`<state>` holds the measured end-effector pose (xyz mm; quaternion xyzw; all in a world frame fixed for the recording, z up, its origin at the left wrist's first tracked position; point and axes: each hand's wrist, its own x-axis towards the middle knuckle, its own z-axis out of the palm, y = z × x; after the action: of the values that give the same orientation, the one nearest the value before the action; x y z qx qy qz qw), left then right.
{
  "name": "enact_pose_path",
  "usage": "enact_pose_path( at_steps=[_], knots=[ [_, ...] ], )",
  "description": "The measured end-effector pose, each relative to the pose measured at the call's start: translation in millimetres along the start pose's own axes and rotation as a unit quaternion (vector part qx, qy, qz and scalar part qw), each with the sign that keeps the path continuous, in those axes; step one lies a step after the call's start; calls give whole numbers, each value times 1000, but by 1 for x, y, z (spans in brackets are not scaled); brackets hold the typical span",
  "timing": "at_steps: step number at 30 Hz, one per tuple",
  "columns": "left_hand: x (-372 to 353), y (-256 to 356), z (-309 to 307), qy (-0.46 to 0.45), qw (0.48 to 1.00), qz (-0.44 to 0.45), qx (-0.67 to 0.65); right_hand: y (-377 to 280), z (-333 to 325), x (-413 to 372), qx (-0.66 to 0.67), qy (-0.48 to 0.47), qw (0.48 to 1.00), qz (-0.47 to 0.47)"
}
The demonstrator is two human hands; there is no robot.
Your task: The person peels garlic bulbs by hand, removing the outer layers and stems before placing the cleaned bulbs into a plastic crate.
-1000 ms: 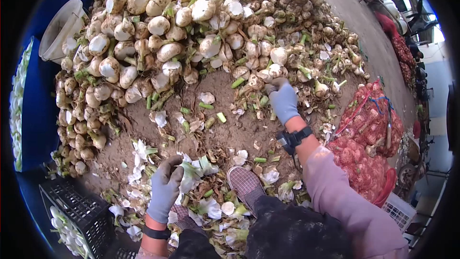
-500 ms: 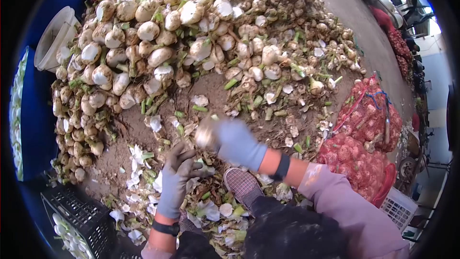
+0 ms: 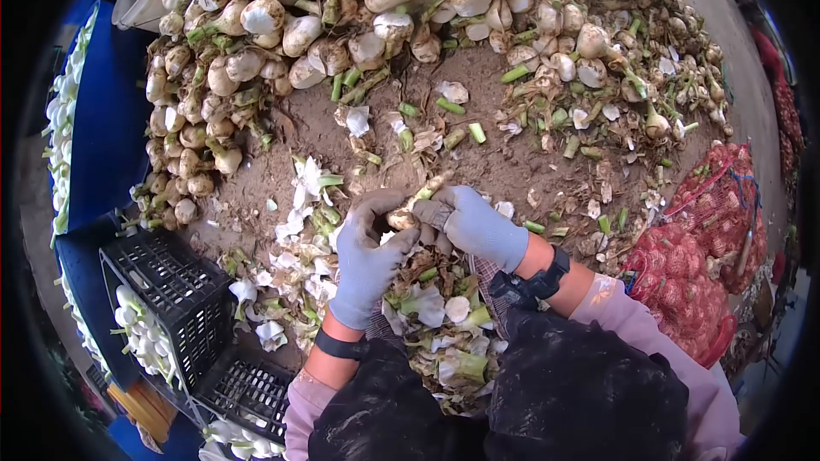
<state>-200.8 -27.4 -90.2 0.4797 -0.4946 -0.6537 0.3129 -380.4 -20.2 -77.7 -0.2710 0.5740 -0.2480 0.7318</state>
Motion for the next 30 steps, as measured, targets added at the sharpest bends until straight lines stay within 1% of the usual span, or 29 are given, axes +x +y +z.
enact_pose_path(
  at_steps=[2,3,4,5,6,7,8,9,10,11,12,13,14,15,16,18,19,20,21,22,23,24,25,26,27,28,29,30],
  knots=[
    [0,6,-2,10,1000,6,17,-2,1,-5,-13,-1,1000,14],
    [-2,12,-2,29,995,-53,-85,-4,2,-7,19,-7,1000,15],
    [-4,18,-2,48,975,-110,-185,-5,3,-7,52,-14,998,16],
    [-5,9,-8,39,972,-109,-204,-7,2,-5,8,-3,1000,17],
    [-5,7,-11,35,952,-131,-274,-1,2,-2,9,-6,1000,17],
    [-6,7,-10,49,922,-145,-356,7,4,2,-164,45,984,-58],
    [-5,8,-8,62,884,-157,-436,12,5,5,-331,95,929,-133],
    [-5,10,-5,63,884,-156,-436,16,7,5,-368,119,906,-171],
    [-6,13,-2,85,874,-174,-445,23,10,10,-368,117,906,-171],
    [-7,15,-2,109,864,-192,-453,33,12,17,-318,144,896,-275],
    [-7,11,-5,112,865,-190,-452,40,14,23,-263,170,873,-375],
    [-5,10,-7,79,938,-155,-299,38,16,23,-262,169,873,-375],
    [-4,10,-7,43,983,-116,-138,35,16,23,-109,90,961,-238],
    [-8,13,-4,44,995,-83,-33,32,16,23,50,7,995,-88],
    [-7,15,-7,44,995,-83,-33,28,14,23,49,7,995,-88],
    [-3,17,-25,-28,968,-220,-117,22,14,22,15,19,1000,-13],
    [-1,17,-33,-46,954,-247,-162,21,17,20,14,15,1000,-13],
    [0,13,-31,-43,954,-248,-162,22,21,16,24,-6,999,-25],
    [2,5,-25,39,990,-125,-50,23,22,14,32,-25,998,-39],
    [3,1,-20,118,991,3,62,28,20,16,31,-23,999,-37],
    [1,8,-17,91,995,-6,37,36,18,19,-68,-24,992,-101],
    [2,5,-21,90,995,-6,35,40,16,20,-167,-27,972,-165],
    [3,5,-29,28,996,-72,38,35,16,19,-145,-54,972,-174],
    [5,6,-35,-35,989,-139,42,28,14,16,-143,-54,972,-176],
    [6,8,-36,6,982,-187,-27,18,9,12,-287,1,947,-142],
    [3,14,-34,46,962,-212,-167,12,6,9,-423,56,898,-104],
    [0,18,-32,35,956,-147,-250,20,4,11,-485,64,867,-92],
    [-3,21,-30,22,941,-78,-330,19,10,5,-549,-89,827,-85]
  ],
)
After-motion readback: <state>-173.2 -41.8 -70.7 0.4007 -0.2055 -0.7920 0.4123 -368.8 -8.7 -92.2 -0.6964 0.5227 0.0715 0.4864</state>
